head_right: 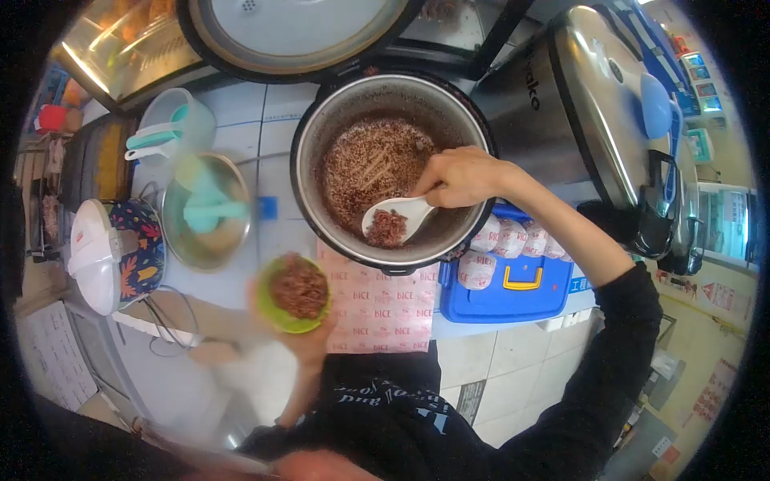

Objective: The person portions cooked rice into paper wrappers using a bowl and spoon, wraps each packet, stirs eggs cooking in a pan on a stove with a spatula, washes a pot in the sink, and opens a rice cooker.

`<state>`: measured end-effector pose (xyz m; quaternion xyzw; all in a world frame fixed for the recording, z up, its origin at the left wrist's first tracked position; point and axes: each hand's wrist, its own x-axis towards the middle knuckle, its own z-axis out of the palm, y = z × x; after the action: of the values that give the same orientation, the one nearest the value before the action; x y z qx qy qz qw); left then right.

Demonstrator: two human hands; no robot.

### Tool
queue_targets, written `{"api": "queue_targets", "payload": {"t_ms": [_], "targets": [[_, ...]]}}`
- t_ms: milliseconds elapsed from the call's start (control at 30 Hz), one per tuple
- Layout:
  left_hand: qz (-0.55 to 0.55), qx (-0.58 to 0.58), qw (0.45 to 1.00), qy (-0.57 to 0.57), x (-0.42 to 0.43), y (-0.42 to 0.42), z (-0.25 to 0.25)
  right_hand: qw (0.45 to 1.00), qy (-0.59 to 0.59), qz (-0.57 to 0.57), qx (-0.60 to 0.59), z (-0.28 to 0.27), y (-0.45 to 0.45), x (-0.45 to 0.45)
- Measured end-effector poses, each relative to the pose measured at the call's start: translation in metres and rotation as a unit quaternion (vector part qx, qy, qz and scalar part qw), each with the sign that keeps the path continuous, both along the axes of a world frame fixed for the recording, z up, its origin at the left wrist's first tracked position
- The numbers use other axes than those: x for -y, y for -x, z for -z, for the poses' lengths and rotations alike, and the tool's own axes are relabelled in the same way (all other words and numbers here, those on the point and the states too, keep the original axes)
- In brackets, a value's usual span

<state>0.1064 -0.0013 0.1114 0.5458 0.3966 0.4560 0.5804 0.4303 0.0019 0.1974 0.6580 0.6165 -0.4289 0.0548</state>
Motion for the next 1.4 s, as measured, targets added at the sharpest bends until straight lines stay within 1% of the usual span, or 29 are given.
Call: {"api": "queue_targets", "payload": {"t_ms": [33, 67, 133, 167, 233, 267, 300, 333, 367, 400, 433, 500, 533, 567, 633, 700, 733, 767, 800, 833, 900, 967, 1067, 1100, 1167, 1233, 1300, 1333, 1400], "targets": [[-0.001, 0.005, 1.0, -0.008, -0.009, -0.001, -0.01, 0.997, 0.026, 0.059, -0.049, -0.008, 0.0, 0.002], [0.01, -0.029, 0.999, -0.037, -0.02, -0.002, -0.022, 0.997, 0.018, 0.056, -0.043, -0.019, 0.003, 0.004], [0.056, -0.081, 0.992, -0.078, -0.038, -0.012, -0.059, 0.978, 0.018, 0.159, -0.131, -0.047, 0.011, 0.009], [0.055, -0.076, 0.992, -0.086, -0.044, -0.018, -0.067, 0.979, 0.01, 0.158, -0.128, -0.061, 0.018, 0.013], [0.125, -0.104, 0.982, -0.091, -0.051, -0.032, -0.081, 0.955, -0.187, 0.206, -0.103, -0.084, 0.039, 0.023], [0.149, -0.142, 0.972, -0.117, -0.051, -0.041, -0.093, 0.942, -0.289, 0.171, 0.001, -0.088, 0.055, 0.026], [0.151, -0.14, 0.972, -0.118, -0.05, -0.052, -0.095, 0.908, -0.383, 0.132, 0.107, -0.09, 0.072, 0.029], [0.128, -0.065, 0.988, -0.05, -0.048, -0.062, -0.096, 0.907, -0.384, 0.135, 0.109, -0.086, 0.087, 0.035], [0.106, 0.008, 0.994, 0.02, -0.049, -0.069, -0.097, 0.872, -0.447, 0.057, 0.19, -0.077, 0.101, 0.04], [0.106, 0.018, 0.994, 0.033, -0.051, -0.072, -0.096, 0.823, -0.501, -0.025, 0.267, -0.072, 0.107, 0.044], [0.107, 0.018, 0.994, 0.036, -0.05, -0.073, -0.09, 0.825, -0.498, -0.025, 0.266, -0.073, 0.106, 0.046], [0.115, 0.012, 0.992, -0.047, -0.047, -0.067, -0.073, 0.855, -0.47, 0.077, 0.207, -0.08, 0.101, 0.05], [0.105, -0.007, 0.993, -0.061, -0.044, -0.06, -0.071, 0.845, -0.478, 0.095, 0.222, -0.085, 0.09, 0.046], [0.083, -0.042, 0.992, -0.088, -0.041, -0.051, -0.058, 0.86, -0.414, 0.106, 0.279, -0.094, 0.082, 0.039], [0.078, -0.033, 0.995, -0.06, -0.031, -0.032, -0.044, 0.888, -0.341, 0.069, 0.3, -0.063, 0.054, 0.024], [0.114, -0.019, 0.993, -0.017, -0.015, -0.009, -0.025, 0.929, -0.199, -0.116, 0.291, -0.012, 0.025, 0.001], [0.143, 0.001, 0.99, 0.017, -0.008, -0.002, -0.018, 0.931, -0.194, -0.114, 0.286, 0.01, 0.019, -0.005], [0.144, -0.003, 0.989, 0.023, -0.003, 0.002, -0.014, 0.926, -0.234, -0.143, 0.261, 0.029, 0.015, -0.01], [0.174, -0.036, 0.984, 0.031, 0.001, 0.005, -0.012, 0.918, -0.273, -0.17, 0.233, 0.035, 0.018, -0.015], [0.203, -0.068, 0.976, 0.04, 0.005, 0.007, -0.009, 0.921, -0.269, -0.169, 0.227, 0.035, 0.018, -0.016], [0.204, -0.072, 0.973, 0.08, 0.013, 0.008, 0.008, 0.931, -0.124, -0.22, 0.263, 0.024, 0.019, -0.017], [0.174, -0.114, 0.978, 0.024, 0.019, 0.006, 0.018, 0.937, -0.109, -0.225, 0.245, 0.022, 0.017, -0.015], [0.165, -0.103, 0.981, -0.015, 0.02, 0.0, 0.021, 0.96, -0.034, -0.185, 0.206, 0.026, 0.006, -0.016], [0.162, -0.104, 0.981, -0.013, 0.022, -0.001, 0.023, 0.96, -0.034, -0.188, 0.204, 0.023, 0.007, -0.018], [0.135, -0.093, 0.986, -0.012, 0.026, 0.001, 0.031, 0.975, 0.015, -0.153, 0.161, 0.018, 0.007, -0.021], [0.126, -0.099, 0.987, -0.021, 0.026, 0.003, 0.03, 0.979, 0.021, -0.147, 0.14, 0.013, 0.0, -0.023], [0.118, -0.102, 0.987, -0.032, 0.025, 0.003, 0.03, 0.994, -0.002, -0.095, 0.058, 0.009, -0.008, -0.02], [0.102, -0.093, 0.99, -0.036, 0.026, 0.003, 0.031, 0.994, -0.002, -0.095, 0.058, 0.004, -0.01, -0.019], [0.085, -0.083, 0.992, -0.039, 0.021, 0.0, 0.026, 0.996, 0.09, -0.019, 0.002, -0.009, -0.013, -0.021]]}}
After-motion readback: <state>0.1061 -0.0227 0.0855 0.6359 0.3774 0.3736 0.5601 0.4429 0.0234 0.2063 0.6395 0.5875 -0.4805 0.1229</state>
